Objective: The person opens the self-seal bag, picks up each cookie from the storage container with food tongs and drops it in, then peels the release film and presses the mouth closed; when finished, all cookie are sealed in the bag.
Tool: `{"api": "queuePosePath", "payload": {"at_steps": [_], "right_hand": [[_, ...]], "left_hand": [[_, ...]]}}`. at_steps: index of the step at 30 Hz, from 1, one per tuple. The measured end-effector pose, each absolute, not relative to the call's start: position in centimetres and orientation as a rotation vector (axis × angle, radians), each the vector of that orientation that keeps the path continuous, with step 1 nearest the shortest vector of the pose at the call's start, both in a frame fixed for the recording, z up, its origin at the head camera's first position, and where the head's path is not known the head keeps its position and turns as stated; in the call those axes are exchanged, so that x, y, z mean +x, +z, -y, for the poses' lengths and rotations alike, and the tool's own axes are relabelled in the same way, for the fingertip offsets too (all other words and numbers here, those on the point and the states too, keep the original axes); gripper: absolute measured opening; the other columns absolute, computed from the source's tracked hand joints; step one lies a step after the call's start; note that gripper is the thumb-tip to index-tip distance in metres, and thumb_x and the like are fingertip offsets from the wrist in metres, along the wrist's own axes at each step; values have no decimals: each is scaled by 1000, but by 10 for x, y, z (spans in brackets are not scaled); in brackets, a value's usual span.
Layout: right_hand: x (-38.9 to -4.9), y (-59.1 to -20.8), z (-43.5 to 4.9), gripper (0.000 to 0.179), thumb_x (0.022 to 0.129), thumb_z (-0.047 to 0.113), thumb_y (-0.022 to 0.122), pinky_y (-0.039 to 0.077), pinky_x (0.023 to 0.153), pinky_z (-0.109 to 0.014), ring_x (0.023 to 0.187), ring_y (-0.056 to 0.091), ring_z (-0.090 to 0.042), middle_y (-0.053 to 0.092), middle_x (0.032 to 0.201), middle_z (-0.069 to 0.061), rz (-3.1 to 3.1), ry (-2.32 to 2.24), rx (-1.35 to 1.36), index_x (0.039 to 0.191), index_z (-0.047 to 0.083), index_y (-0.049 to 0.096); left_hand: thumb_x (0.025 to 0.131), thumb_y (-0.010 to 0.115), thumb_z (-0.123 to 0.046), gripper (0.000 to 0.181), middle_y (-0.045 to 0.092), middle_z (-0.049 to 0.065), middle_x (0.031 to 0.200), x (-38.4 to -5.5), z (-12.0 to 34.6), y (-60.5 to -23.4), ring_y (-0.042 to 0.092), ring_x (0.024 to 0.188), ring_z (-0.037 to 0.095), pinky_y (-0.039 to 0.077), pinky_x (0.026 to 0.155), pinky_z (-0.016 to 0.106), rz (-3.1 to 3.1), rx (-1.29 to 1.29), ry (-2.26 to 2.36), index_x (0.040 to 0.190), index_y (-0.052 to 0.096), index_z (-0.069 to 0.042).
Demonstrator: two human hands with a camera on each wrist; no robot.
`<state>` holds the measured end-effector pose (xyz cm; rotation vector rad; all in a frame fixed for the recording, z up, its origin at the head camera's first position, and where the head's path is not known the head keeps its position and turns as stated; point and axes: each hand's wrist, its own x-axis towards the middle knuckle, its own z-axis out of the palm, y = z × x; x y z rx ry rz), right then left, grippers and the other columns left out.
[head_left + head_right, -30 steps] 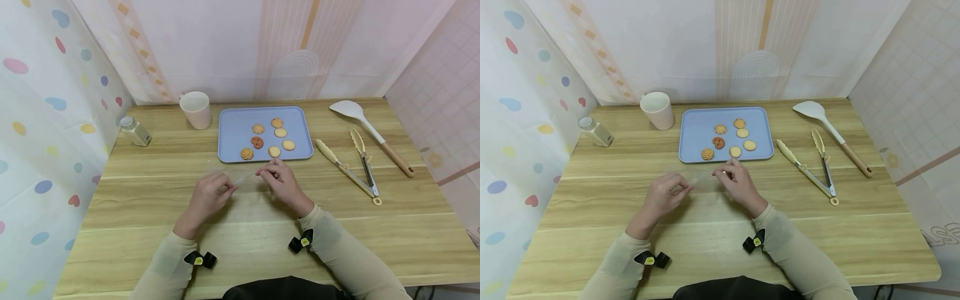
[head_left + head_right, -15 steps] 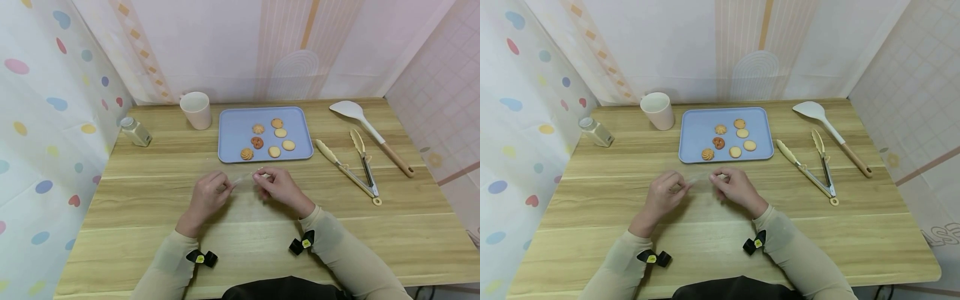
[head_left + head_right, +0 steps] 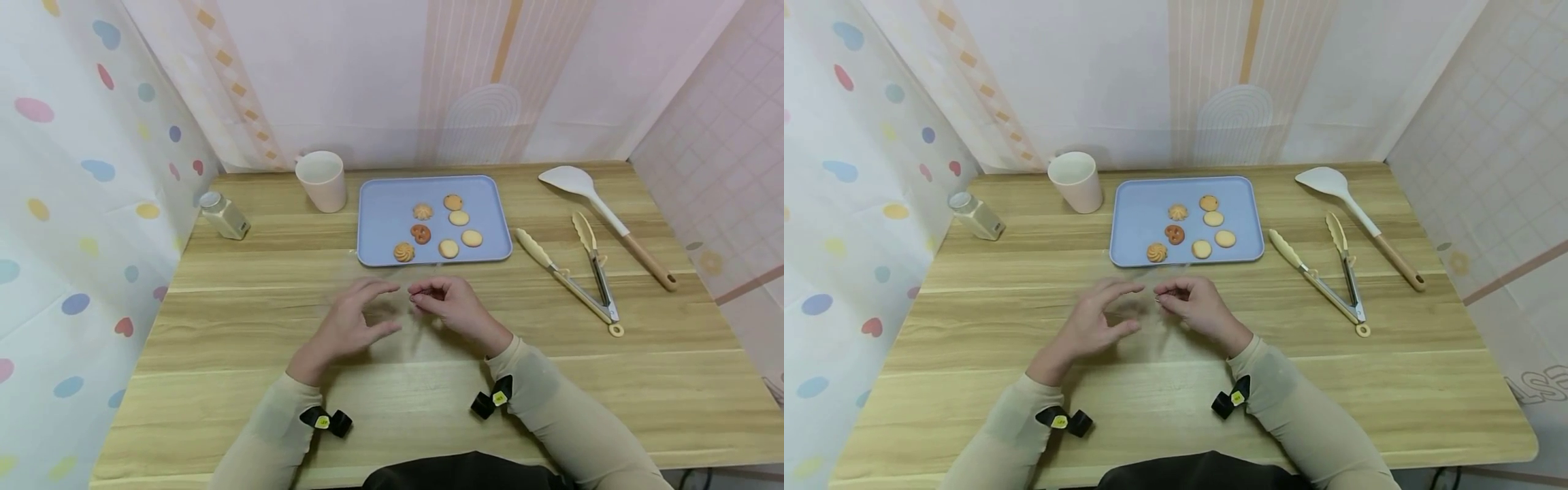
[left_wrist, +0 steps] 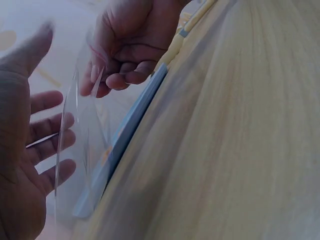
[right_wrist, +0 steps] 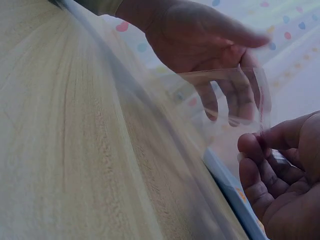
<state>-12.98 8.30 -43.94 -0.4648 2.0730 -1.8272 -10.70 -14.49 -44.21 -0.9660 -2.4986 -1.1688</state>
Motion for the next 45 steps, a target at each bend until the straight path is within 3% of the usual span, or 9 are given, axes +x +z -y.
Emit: {"api": "queuePosePath", "payload": {"at_steps": [3, 8, 14, 22, 31, 35, 39, 45], "right_hand": [[-130, -440, -84, 23, 93, 1, 60, 53, 68, -29, 78, 62, -19, 66, 103, -28, -2091, -1832, -487, 112, -12, 64], [-130, -441, -86, 23, 95, 1, 58, 48, 65, -23, 76, 57, -12, 65, 100, -27, -2121, -1828, -533, 113, -9, 65], [-131, -445, -86, 19, 92, 3, 62, 45, 66, -21, 83, 57, -11, 67, 108, -16, -2170, -1826, -564, 110, -3, 69], [-130, -446, -84, 18, 89, 3, 66, 43, 60, -19, 73, 54, -11, 68, 102, -20, -2201, -1886, -542, 105, -5, 69], [-131, -444, -86, 9, 84, 7, 74, 47, 54, -21, 64, 58, -11, 71, 79, -4, -2517, -1708, -508, 92, 2, 74], [-132, -445, -85, 10, 83, 9, 76, 49, 53, -23, 62, 60, -10, 70, 76, 0, -2624, -1627, -561, 90, 3, 74], [-131, -443, -83, 12, 81, 10, 78, 51, 57, -24, 64, 60, -9, 69, 79, 2, -2664, -1592, -650, 92, 6, 75], [-131, -440, -82, 25, 82, 15, 77, 49, 60, -27, 65, 56, -12, 62, 80, -2, -2613, -1531, -735, 107, 11, 74]], "left_hand": [[87, 72, -32, 50, 57, 9, 128, -113, 142, -442, 50, 120, 22, 44, 98, 42, 2574, -942, -1136, 128, 60, -6], [84, 76, -22, 47, 58, 11, 127, -126, 134, -450, 50, 121, 24, 41, 101, 40, 2579, -954, -1107, 125, 62, -3], [80, 79, -14, 32, 65, 10, 115, -133, 125, -457, 58, 110, 23, 46, 95, 35, 2405, -955, -1164, 109, 72, -4], [77, 79, -2, 13, 69, 5, 94, -132, 120, -456, 63, 91, 18, 51, 81, 29, 2241, -906, -1175, 90, 76, -4], [80, 76, -1, 10, 70, 6, 94, -128, 124, -443, 62, 91, 21, 49, 82, 33, 2205, -799, -1197, 89, 76, -5], [81, 74, 1, 8, 69, 7, 92, -127, 124, -441, 62, 89, 22, 49, 81, 33, 2164, -799, -1168, 88, 75, -3], [85, 70, 0, 7, 68, 7, 93, -123, 119, -441, 60, 89, 22, 48, 80, 31, 2148, -851, -1092, 91, 74, -1], [88, 66, -2, 6, 66, 7, 96, -119, 112, -443, 58, 93, 23, 47, 82, 32, 2148, -912, -1022, 92, 72, -2]]}}
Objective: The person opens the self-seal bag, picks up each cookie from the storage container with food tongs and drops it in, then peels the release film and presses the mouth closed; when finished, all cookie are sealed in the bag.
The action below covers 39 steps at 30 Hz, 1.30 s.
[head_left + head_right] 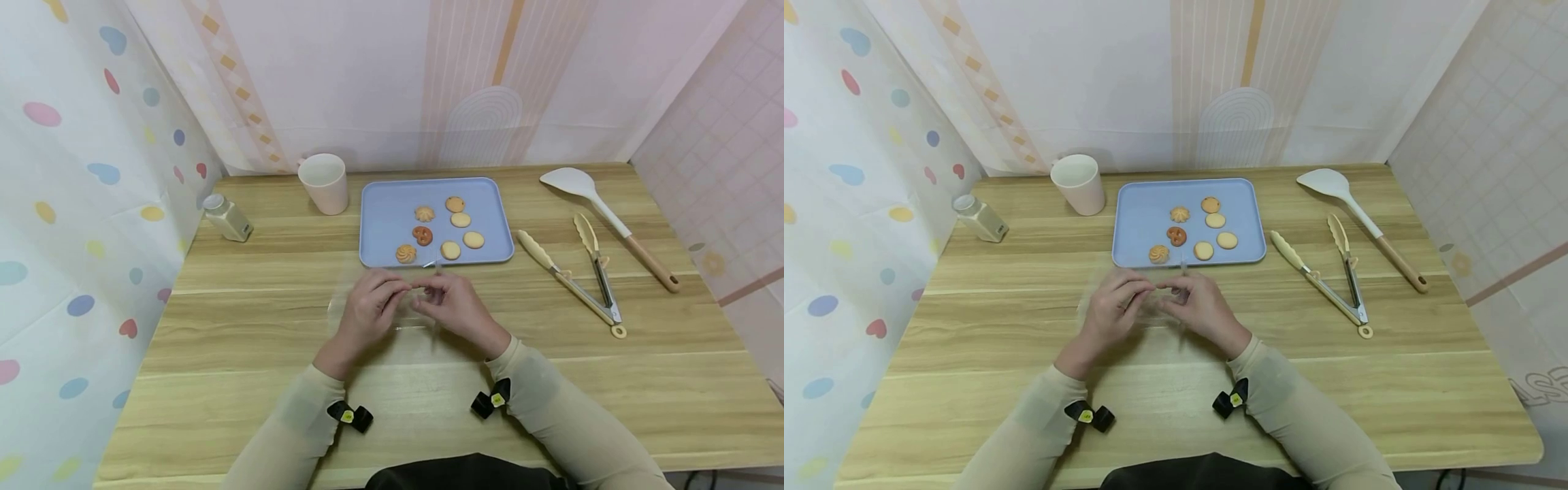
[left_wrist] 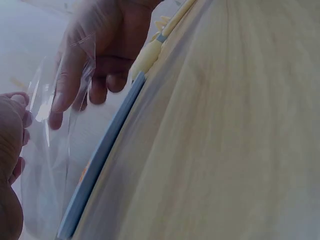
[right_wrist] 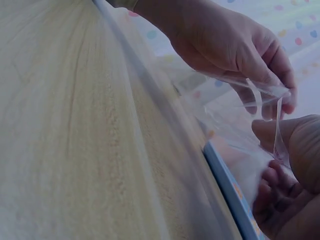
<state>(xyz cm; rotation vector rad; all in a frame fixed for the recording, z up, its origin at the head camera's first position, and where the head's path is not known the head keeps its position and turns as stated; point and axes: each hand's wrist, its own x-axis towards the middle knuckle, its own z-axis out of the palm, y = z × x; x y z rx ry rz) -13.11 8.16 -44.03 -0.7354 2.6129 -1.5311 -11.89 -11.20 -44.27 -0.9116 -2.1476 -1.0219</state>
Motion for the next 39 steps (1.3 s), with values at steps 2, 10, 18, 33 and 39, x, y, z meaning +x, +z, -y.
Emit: {"api": "queuePosePath", "payload": {"at_steps": [2, 10, 18, 33, 39], "right_hand": [[-131, -442, -81, 29, 83, 15, 77, 50, 63, -26, 70, 58, -12, 65, 89, -2, -2573, -1534, -759, 111, 11, 72], [-133, -450, -76, 27, 87, 13, 72, 44, 56, -23, 65, 51, -9, 64, 76, 2, -2549, -1521, -874, 114, 13, 72], [-132, -451, -73, 45, 84, 9, 71, 42, 51, -23, 56, 48, -7, 55, 66, 5, -2700, -1358, -703, 128, 10, 62], [-132, -452, -71, 29, 87, 15, 71, 48, 54, -25, 60, 56, -7, 66, 82, 6, -2653, -1378, -646, 116, 16, 71], [-136, -451, -78, 24, 85, 12, 74, 49, 58, -25, 65, 58, -10, 68, 81, 1, -2603, -1464, -572, 108, 5, 72]], "left_hand": [[88, 67, -3, 6, 66, 7, 97, -118, 110, -444, 58, 94, 23, 46, 85, 33, 2143, -924, -1040, 92, 71, -3], [90, 64, -6, 7, 67, 7, 98, -115, 103, -449, 58, 98, 24, 44, 89, 36, 2119, -962, -1080, 94, 69, -4], [94, 60, -8, 11, 66, 7, 91, -115, 101, -448, 58, 91, 25, 46, 84, 34, 2038, -926, -1090, 94, 70, -2], [89, 66, -1, 7, 64, 7, 90, -121, 112, -454, 57, 89, 24, 45, 80, 33, 2077, -786, -1116, 93, 71, -3], [89, 64, 2, 6, 64, 9, 92, -125, 122, -459, 56, 92, 26, 44, 84, 33, 2071, -699, -1216, 90, 69, 0]]}}
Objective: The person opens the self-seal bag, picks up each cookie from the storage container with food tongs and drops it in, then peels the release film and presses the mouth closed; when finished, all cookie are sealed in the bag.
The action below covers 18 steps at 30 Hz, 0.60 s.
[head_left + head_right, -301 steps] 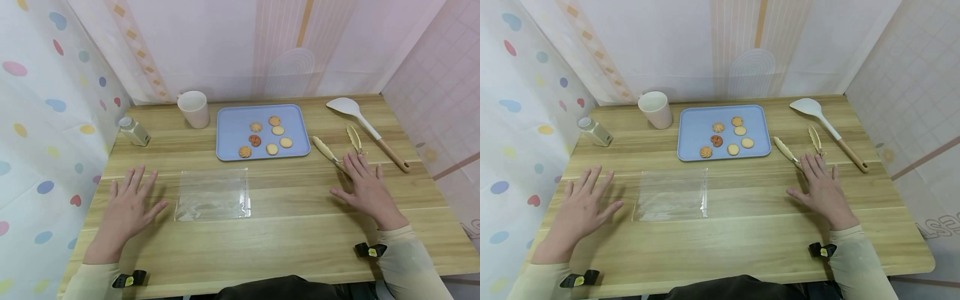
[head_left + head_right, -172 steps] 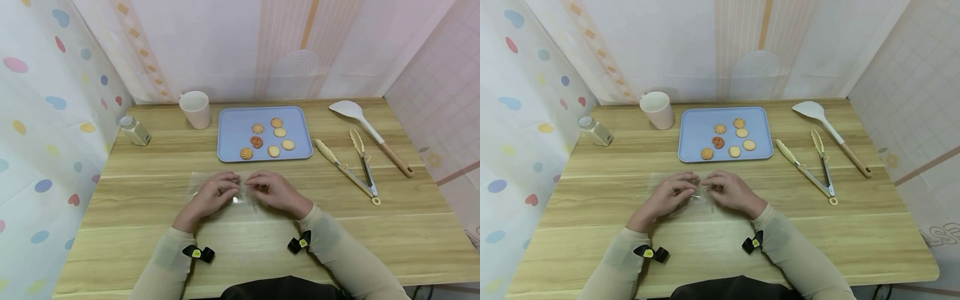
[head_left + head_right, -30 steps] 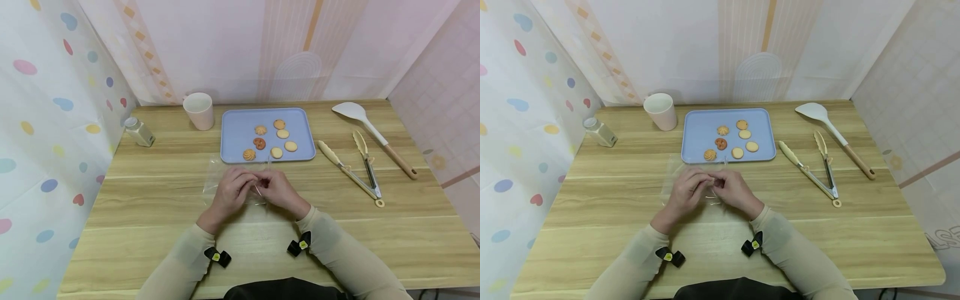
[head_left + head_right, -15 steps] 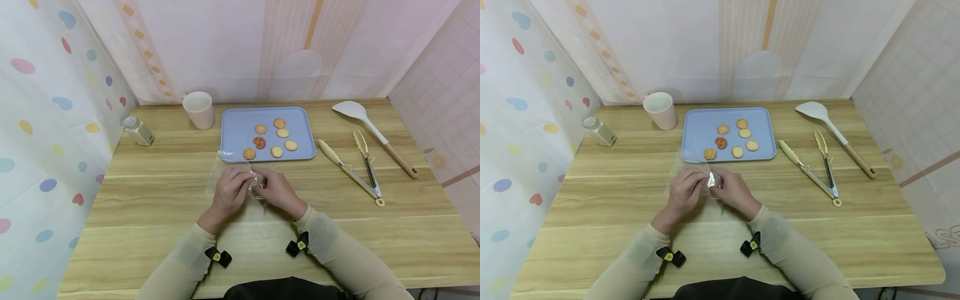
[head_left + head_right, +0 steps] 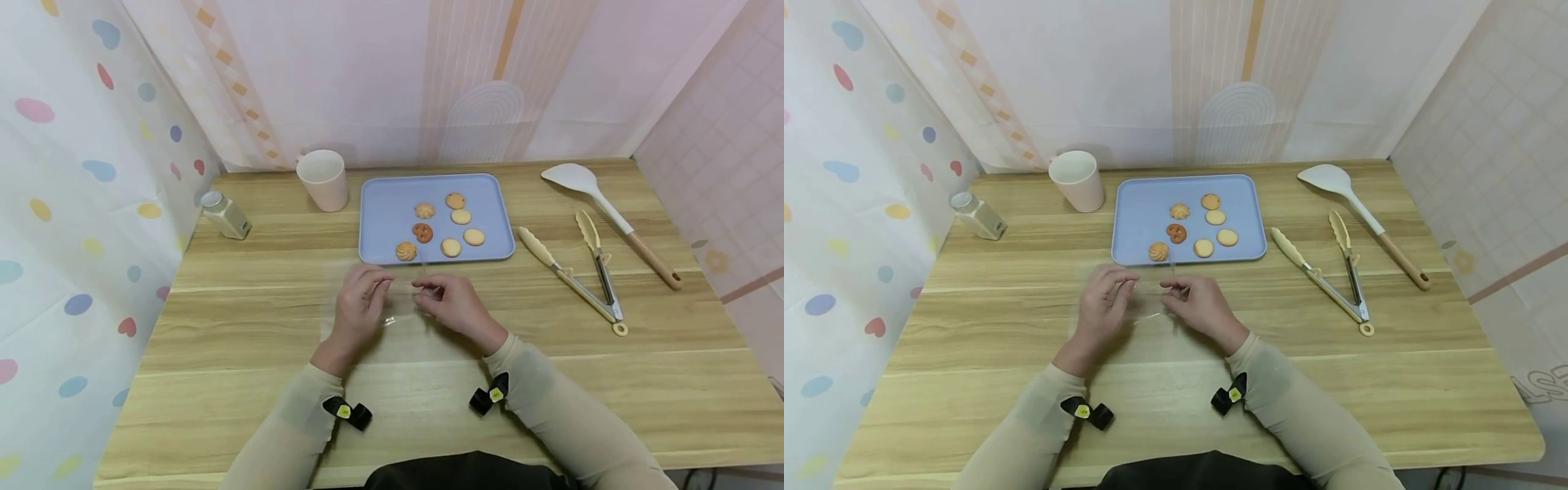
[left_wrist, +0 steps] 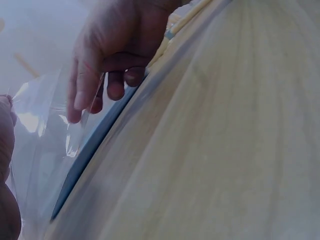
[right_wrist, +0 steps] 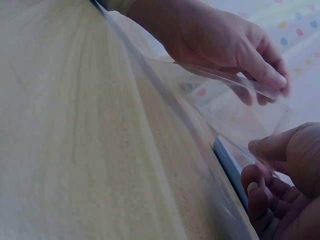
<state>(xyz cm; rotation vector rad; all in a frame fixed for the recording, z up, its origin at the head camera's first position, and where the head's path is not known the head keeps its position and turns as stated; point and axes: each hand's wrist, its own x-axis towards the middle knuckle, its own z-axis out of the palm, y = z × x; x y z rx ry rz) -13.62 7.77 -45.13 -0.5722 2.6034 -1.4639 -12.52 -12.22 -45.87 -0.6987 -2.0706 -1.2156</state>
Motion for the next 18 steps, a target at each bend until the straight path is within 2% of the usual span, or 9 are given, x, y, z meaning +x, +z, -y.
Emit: {"api": "queuePosePath", "payload": {"at_steps": [7, 14, 18], "right_hand": [[-136, -449, -80, 13, 84, 12, 74, 51, 62, -23, 71, 61, -7, 71, 82, 1, -2563, -1434, -569, 95, 5, 75], [-134, -448, -78, 15, 84, 9, 73, 50, 54, -25, 58, 63, -12, 71, 75, -1, -2388, -1451, -523, 98, 2, 75], [-134, -451, -78, 13, 84, 5, 74, 52, 54, -26, 58, 66, -18, 71, 76, -4, -2382, -1564, -456, 95, -1, 73]], "left_hand": [[88, 65, 2, 7, 62, 11, 96, -127, 130, -457, 53, 95, 29, 41, 85, 35, 2085, -655, -1185, 91, 71, -1], [88, 66, -1, 6, 60, 11, 93, -127, 138, -450, 50, 89, 29, 39, 80, 37, 2159, -609, -1084, 89, 72, -2], [87, 67, 2, 6, 60, 11, 91, -127, 143, -447, 51, 88, 28, 40, 78, 35, 2184, -628, -1079, 90, 71, -2]]}}
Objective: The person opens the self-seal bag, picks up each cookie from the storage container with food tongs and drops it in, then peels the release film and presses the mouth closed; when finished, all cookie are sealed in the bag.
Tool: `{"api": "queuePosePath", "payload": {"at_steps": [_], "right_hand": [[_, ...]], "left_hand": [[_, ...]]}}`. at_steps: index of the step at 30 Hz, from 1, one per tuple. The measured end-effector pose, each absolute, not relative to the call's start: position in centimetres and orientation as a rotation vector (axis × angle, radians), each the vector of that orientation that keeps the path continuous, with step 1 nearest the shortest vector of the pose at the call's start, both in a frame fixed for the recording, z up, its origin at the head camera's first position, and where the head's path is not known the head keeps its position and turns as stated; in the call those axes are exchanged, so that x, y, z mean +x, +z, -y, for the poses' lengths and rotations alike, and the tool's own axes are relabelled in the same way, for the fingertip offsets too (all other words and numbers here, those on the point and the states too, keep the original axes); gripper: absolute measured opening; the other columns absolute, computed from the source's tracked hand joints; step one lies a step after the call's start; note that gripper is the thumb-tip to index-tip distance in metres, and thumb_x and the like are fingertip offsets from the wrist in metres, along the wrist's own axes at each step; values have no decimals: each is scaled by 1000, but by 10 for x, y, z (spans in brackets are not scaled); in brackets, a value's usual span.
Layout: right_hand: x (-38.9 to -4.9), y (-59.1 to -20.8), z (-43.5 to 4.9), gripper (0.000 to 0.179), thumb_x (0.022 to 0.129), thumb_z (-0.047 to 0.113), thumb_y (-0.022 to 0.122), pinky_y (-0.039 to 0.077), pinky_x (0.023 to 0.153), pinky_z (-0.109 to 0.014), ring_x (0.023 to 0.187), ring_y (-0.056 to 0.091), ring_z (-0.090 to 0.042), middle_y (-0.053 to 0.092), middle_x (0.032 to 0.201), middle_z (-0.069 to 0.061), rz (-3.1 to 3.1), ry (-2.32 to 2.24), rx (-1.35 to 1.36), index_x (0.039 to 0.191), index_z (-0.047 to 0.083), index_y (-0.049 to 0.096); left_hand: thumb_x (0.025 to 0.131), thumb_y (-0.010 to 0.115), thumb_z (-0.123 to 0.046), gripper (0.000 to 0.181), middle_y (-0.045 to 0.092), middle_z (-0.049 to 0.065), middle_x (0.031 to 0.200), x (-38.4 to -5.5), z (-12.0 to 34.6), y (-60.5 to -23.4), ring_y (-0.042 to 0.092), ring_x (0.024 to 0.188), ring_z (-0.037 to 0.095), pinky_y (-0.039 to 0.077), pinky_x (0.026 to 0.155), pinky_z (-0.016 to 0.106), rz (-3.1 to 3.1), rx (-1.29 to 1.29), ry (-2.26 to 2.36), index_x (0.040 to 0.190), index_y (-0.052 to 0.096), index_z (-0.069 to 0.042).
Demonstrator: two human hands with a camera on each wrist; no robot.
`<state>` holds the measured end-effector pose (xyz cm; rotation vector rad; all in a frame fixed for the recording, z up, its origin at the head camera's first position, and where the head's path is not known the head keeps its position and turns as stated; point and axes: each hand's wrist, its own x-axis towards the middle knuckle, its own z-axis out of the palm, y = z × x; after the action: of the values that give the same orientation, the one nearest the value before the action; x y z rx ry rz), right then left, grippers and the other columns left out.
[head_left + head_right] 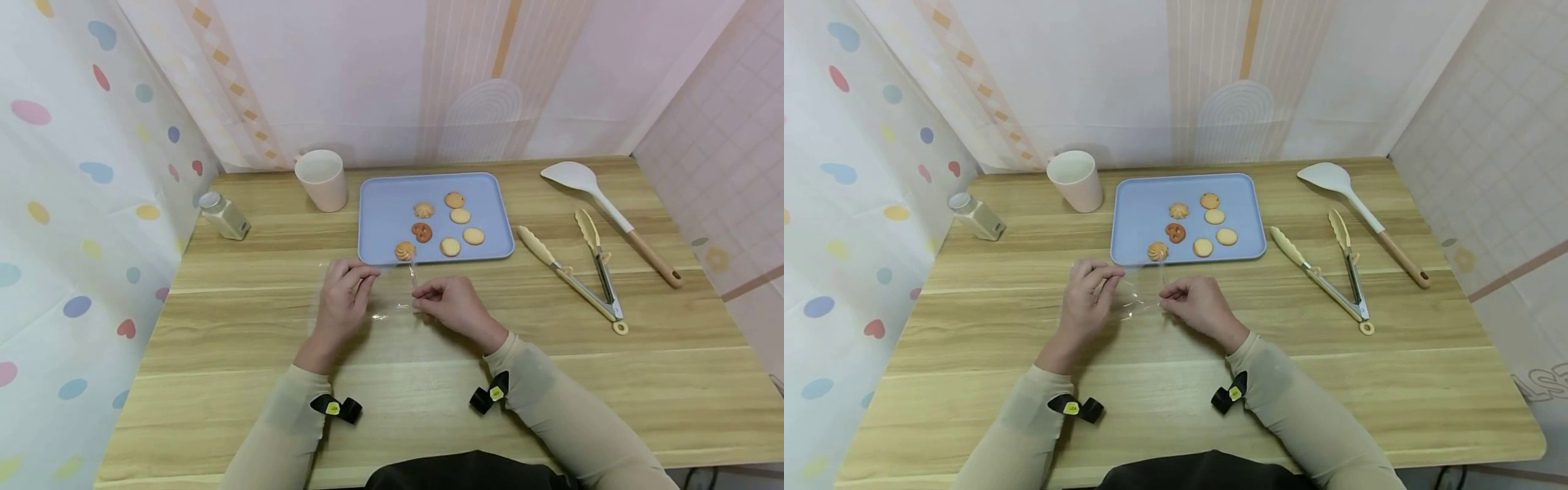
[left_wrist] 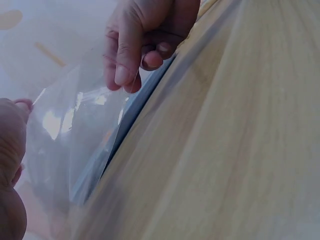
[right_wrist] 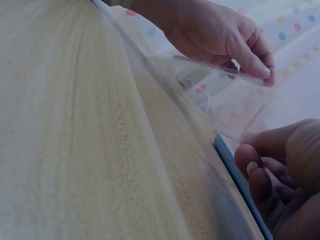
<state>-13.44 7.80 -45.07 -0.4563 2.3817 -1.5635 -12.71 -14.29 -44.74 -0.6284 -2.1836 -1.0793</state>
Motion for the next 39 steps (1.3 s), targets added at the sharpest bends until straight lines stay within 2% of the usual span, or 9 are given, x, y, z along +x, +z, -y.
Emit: {"api": "queuePosePath", "payload": {"at_steps": [3, 9, 14, 24, 33, 39], "right_hand": [[-136, -453, -79, 13, 82, 5, 75, 54, 57, -26, 64, 67, -18, 71, 79, -5, -2388, -1623, -447, 94, -1, 73], [-139, -457, -81, 16, 84, 10, 75, 51, 64, -24, 76, 63, -12, 72, 90, -3, -2440, -1630, -527, 98, 4, 74], [-141, -459, -82, 16, 85, 7, 73, 50, 61, -23, 73, 61, -13, 73, 91, -5, -2465, -1688, -542, 100, 1, 74], [-141, -457, -82, 5, 81, 7, 76, 53, 57, -25, 65, 63, -11, 69, 75, -1, -2489, -1638, -435, 85, 5, 73], [-139, -455, -79, 7, 81, 6, 77, 54, 58, -26, 65, 66, -12, 70, 74, -3, -2434, -1688, -381, 85, 4, 72], [-137, -455, -77, 7, 80, 7, 78, 53, 58, -24, 66, 64, -10, 70, 78, -1, -2457, -1668, -442, 85, 6, 73]], "left_hand": [[85, 68, 3, 7, 60, 11, 92, -127, 145, -448, 52, 90, 28, 41, 80, 34, 2193, -659, -1106, 89, 71, -2], [83, 71, 0, 7, 63, 5, 92, -127, 145, -452, 54, 93, 24, 42, 80, 33, 2237, -684, -1215, 86, 71, -5], [80, 74, 1, 10, 65, 3, 90, -125, 144, -452, 56, 92, 21, 44, 80, 32, 2294, -731, -1256, 85, 71, -7], [81, 77, -7, 5, 65, -1, 91, -123, 145, -449, 54, 93, 18, 42, 80, 29, 2341, -716, -1253, 83, 72, -9], [77, 79, -2, 9, 60, 5, 87, -124, 146, -446, 52, 86, 23, 40, 74, 29, 2226, -734, -1165, 84, 76, -6], [78, 78, -1, 9, 62, 3, 87, -125, 151, -447, 52, 87, 21, 39, 74, 28, 2242, -737, -1164, 84, 76, -7]]}}
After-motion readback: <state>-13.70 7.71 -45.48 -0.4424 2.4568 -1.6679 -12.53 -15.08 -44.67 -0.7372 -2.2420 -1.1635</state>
